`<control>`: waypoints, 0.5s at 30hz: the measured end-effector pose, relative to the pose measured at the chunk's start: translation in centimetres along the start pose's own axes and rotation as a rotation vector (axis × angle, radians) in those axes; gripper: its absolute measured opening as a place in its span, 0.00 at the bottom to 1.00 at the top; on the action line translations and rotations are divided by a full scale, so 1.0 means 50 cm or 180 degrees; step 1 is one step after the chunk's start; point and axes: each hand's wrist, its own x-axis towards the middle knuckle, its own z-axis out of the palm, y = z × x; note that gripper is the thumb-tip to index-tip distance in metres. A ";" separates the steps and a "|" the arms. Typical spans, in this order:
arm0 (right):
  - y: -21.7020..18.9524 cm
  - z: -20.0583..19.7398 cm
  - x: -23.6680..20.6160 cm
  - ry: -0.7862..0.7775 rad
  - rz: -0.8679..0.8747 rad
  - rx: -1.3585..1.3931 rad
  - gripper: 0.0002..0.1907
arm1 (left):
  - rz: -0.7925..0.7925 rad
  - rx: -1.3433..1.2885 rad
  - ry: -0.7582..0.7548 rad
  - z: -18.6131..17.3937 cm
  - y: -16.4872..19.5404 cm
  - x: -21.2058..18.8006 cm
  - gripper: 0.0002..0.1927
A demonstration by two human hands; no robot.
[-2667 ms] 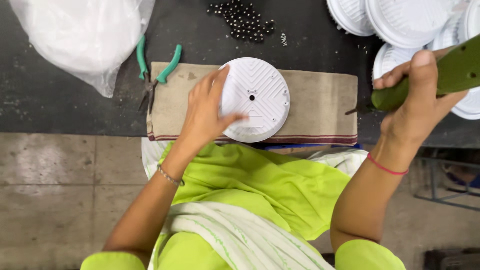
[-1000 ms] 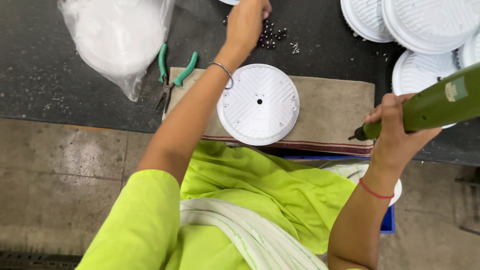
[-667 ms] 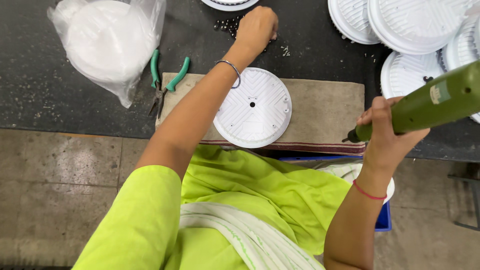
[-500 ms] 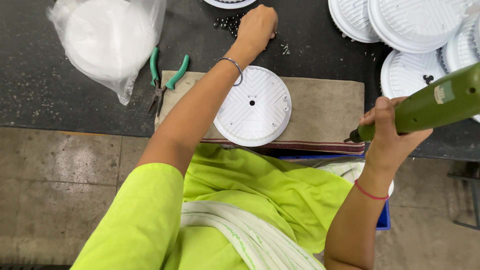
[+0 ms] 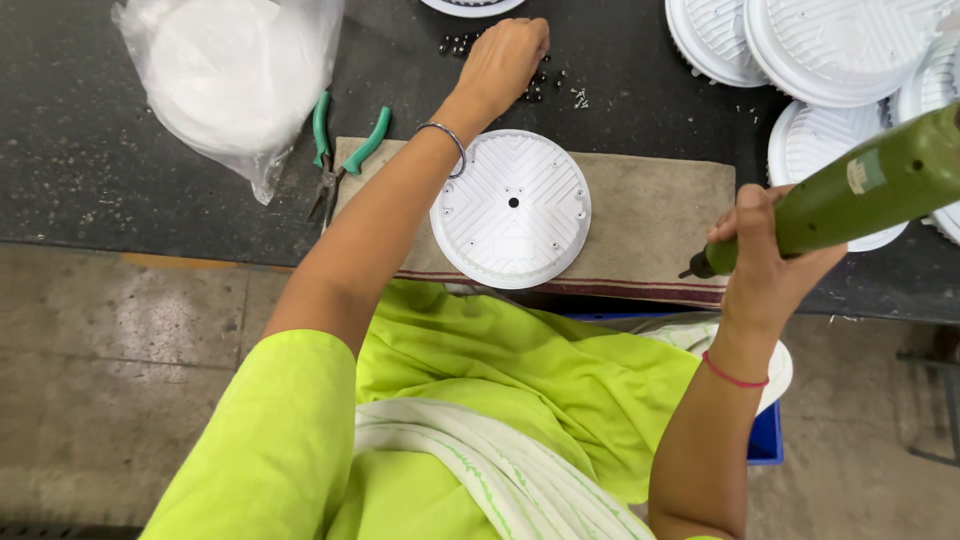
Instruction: The person sits at a workbench assembling white plastic ceiling light fixtures. They place screws into a lamp base, drive them with an electric screwdriver, fit the round diffuser cover onto the base, press it to secure it, and set finished fixtures onto a stack of completed units.
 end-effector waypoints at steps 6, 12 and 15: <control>-0.002 0.005 -0.004 -0.0046 0.0087 0.0021 0.10 | -0.0003 -0.0548 0.0431 -0.028 0.020 -0.005 0.04; 0.002 0.004 -0.003 -0.0085 -0.0022 0.0066 0.09 | 0.0098 -0.1191 0.0200 -0.149 0.084 -0.132 0.09; -0.001 0.018 0.001 -0.0015 0.0026 0.0031 0.09 | -0.0164 -0.1374 -0.0094 -0.194 0.149 -0.220 0.08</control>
